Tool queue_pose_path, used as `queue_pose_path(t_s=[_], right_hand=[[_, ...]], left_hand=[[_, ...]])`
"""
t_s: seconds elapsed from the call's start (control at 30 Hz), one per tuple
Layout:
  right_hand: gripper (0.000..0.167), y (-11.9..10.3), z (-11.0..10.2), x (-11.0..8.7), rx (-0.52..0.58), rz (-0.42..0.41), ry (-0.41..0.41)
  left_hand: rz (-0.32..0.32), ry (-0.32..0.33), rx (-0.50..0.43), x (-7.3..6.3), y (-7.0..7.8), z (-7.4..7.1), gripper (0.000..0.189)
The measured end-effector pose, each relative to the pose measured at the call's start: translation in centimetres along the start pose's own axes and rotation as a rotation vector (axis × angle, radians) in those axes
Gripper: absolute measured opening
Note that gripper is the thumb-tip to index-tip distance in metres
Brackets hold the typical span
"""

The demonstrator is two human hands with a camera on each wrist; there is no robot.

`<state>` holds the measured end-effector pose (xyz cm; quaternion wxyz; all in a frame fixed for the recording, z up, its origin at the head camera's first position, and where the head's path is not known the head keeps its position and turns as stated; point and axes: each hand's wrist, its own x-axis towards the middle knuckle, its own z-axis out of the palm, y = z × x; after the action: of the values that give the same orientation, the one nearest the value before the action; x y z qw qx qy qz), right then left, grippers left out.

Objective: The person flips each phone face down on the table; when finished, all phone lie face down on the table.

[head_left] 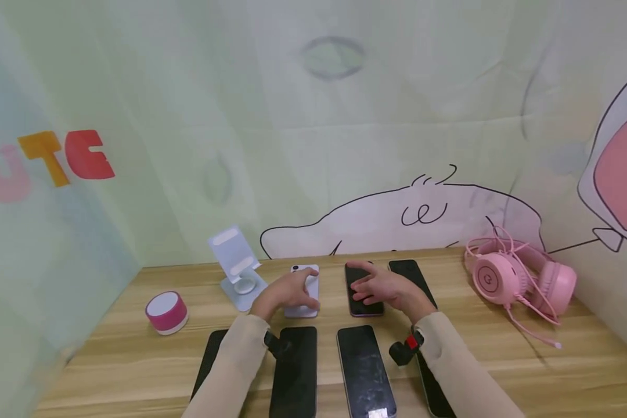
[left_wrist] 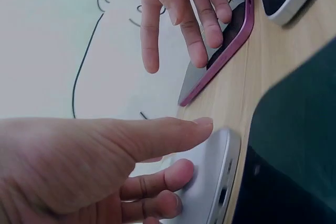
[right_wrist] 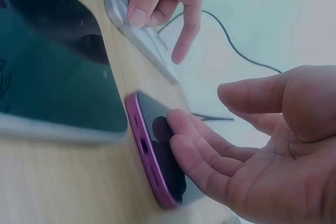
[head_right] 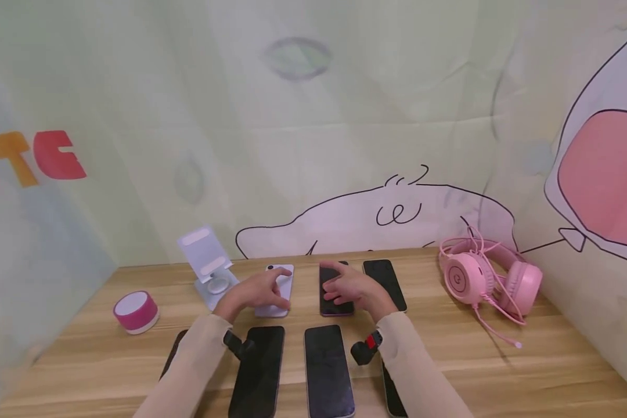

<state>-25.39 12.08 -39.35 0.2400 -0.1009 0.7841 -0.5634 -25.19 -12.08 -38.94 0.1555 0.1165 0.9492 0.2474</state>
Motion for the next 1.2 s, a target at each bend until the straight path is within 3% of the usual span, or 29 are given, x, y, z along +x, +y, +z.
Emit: queue_pose_path(t_s=[0.3, 0.5, 0.77, 1.0, 1.2], right_hand=[[0.059, 0.4, -1.5, -0.7, -0.013, -0.013, 0.018], [0.057, 1.6, -2.0, -1.2, 0.04, -0.005, 0.038], [0.053, 3.4, -2.1, -2.0, 0.075, -0.014, 0.084], [0.049, 3.6, -3.2, -2.2, 0.065, -0.048, 0.107], [0.046, 2.6, -3.6, -2.4, 0.057, 0.001, 0.127]], left_hand=[[0.08, -0.022, -0.05, 1.1, 1.3, 0.3, 0.079], [0.112, -0.043, -0.107, 1.2, 1.9, 1.6, 0.082], [0.154, -0.044, -0.108, 1.4, 2.4, 3.6, 0.085], [0.171, -0.042, -0.117, 2.5, 3.4, 3.2, 0.09], [0.193, -0.03, -0.072, 3.0, 4.2, 3.2, 0.092]])
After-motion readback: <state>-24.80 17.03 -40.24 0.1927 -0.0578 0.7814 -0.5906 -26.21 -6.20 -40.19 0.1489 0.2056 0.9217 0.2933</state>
